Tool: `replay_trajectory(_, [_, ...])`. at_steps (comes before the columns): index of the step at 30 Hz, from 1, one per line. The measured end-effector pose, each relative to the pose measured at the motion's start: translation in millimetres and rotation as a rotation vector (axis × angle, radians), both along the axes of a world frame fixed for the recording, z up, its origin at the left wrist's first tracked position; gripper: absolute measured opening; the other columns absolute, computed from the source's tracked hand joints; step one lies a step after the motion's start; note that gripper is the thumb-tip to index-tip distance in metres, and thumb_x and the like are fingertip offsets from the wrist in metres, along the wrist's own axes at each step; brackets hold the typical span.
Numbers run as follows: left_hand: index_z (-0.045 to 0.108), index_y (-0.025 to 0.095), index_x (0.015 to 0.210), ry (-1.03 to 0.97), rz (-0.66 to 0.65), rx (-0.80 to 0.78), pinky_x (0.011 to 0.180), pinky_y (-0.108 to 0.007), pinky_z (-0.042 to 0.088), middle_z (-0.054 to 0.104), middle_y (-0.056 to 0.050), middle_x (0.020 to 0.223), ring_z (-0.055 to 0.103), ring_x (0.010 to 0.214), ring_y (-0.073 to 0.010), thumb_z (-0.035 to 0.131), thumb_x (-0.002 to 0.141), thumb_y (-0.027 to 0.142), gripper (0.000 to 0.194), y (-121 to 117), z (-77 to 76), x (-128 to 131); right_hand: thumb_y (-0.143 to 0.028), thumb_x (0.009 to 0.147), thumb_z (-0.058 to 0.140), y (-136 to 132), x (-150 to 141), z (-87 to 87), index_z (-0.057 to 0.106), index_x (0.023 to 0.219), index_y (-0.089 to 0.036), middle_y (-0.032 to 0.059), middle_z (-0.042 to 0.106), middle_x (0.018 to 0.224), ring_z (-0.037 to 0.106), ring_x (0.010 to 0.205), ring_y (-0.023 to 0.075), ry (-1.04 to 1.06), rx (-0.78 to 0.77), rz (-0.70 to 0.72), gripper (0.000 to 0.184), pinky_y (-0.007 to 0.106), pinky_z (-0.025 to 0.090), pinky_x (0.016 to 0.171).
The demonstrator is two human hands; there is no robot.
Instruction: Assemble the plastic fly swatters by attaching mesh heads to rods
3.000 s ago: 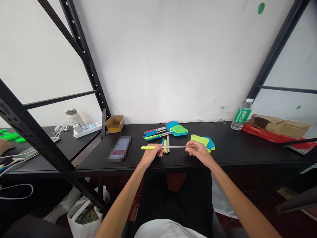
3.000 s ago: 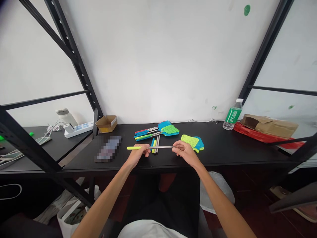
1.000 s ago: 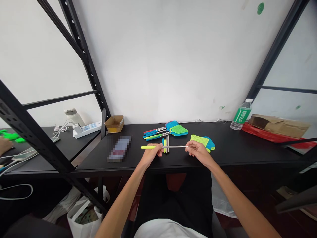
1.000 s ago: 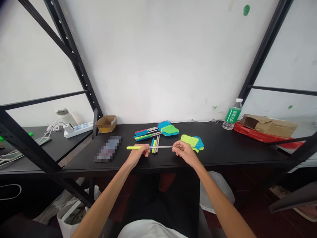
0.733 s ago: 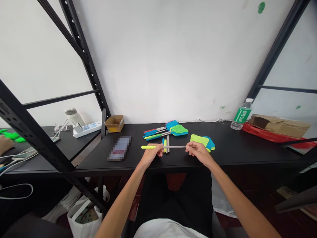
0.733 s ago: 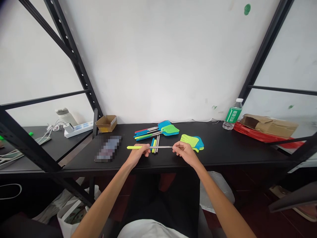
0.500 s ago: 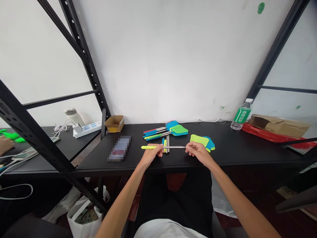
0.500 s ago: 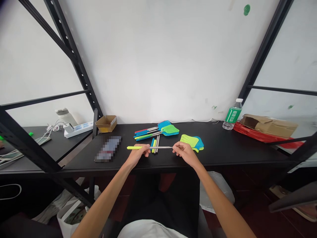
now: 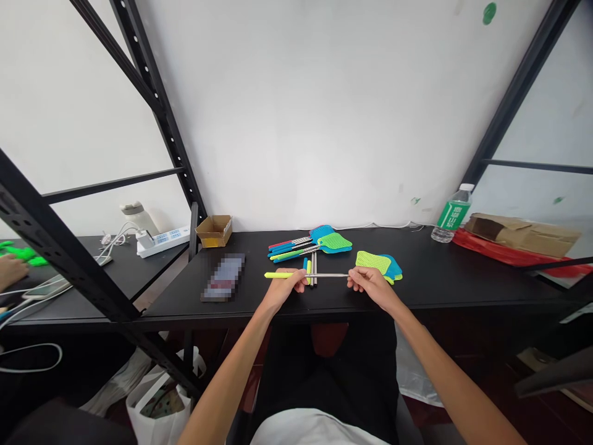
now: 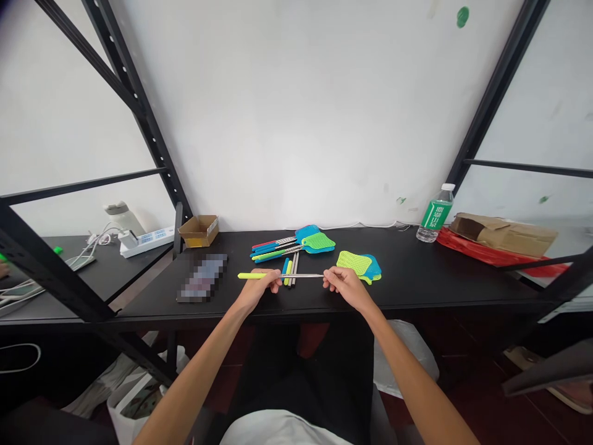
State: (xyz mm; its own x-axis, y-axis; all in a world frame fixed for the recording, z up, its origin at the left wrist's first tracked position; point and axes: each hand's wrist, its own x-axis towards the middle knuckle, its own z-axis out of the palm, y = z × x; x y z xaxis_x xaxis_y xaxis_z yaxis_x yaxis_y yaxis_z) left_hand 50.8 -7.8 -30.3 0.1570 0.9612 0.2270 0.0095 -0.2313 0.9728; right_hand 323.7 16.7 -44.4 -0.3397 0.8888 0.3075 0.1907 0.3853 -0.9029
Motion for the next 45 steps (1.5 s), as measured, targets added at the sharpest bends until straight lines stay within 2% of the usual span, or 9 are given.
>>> replay_trajectory(3, [0.070, 0.014, 0.062, -0.020, 0.011, -0.009, 0.055, -0.024, 0.041, 0.059, -0.002, 0.051, 0.053, 0.051, -0.0117, 0.062, 0.085, 0.040, 0.036, 0.1, 0.4, 0.1, -0.052, 0.089, 0.058, -0.2, 0.3, -0.2, 0.065, 0.090, -0.019, 0.0047, 0.067, 0.078, 0.054, 0.063, 0.0145, 0.034, -0.040, -0.002, 0.034, 0.027, 0.040, 0.054])
replay_trajectory(6, [0.069, 0.014, 0.061, -0.029, 0.013, -0.019, 0.055, -0.024, 0.041, 0.059, -0.003, 0.051, 0.053, 0.051, -0.0118, 0.061, 0.085, 0.040, 0.036, -0.2, 1.2, 0.6, -0.049, 0.084, 0.066, -1.0, 0.7, 0.0, 0.062, 0.105, -0.022, 0.0040, 0.068, 0.082, 0.054, 0.063, 0.0144, 0.068, -0.072, -0.003, 0.035, 0.027, 0.042, 0.054])
replay_trajectory(14, [0.069, 0.014, 0.061, 0.003, 0.018, -0.023, 0.056, -0.024, 0.041, 0.060, -0.003, 0.052, 0.053, 0.052, -0.0120, 0.061, 0.085, 0.042, 0.038, -1.7, 2.2, 1.1, -0.045, 0.083, 0.067, 0.7, 0.5, -1.5, 0.062, 0.093, -0.020, 0.0045, 0.068, 0.081, 0.053, 0.062, 0.0134, 0.084, -0.072, 0.005, 0.028, 0.026, 0.041, 0.054])
replay_trajectory(38, [0.069, 0.015, 0.061, 0.021, 0.006, -0.011, 0.057, -0.025, 0.042, 0.060, -0.003, 0.052, 0.053, 0.052, -0.0124, 0.062, 0.085, 0.043, 0.037, -2.8, 3.0, 1.0, -0.056, 0.090, 0.054, -0.8, -0.1, 0.6, 0.064, 0.077, -0.019, 0.0063, 0.067, 0.074, 0.055, 0.063, 0.0158, -0.035, -0.014, -0.008, 0.041, 0.028, 0.041, 0.055])
replay_trajectory(40, [0.069, 0.015, 0.062, 0.022, 0.007, -0.012, 0.057, -0.025, 0.042, 0.060, -0.003, 0.053, 0.054, 0.052, -0.0127, 0.061, 0.085, 0.043, 0.037, -2.4, 2.6, 0.8, -0.057, 0.089, 0.054, -1.4, -0.5, 1.2, 0.065, 0.080, -0.019, 0.0068, 0.068, 0.075, 0.055, 0.063, 0.0161, -0.026, -0.018, -0.014, 0.041, 0.028, 0.042, 0.055])
replay_trajectory(45, [0.069, 0.015, 0.062, 0.007, -0.003, -0.011, 0.057, -0.025, 0.042, 0.060, -0.003, 0.053, 0.054, 0.052, -0.0125, 0.060, 0.085, 0.044, 0.038, -1.4, 1.5, 0.7, -0.052, 0.082, 0.067, -2.8, -0.9, 2.7, 0.060, 0.103, -0.021, 0.0051, 0.068, 0.080, 0.055, 0.063, 0.0155, 0.044, -0.069, -0.008, 0.038, 0.028, 0.044, 0.055])
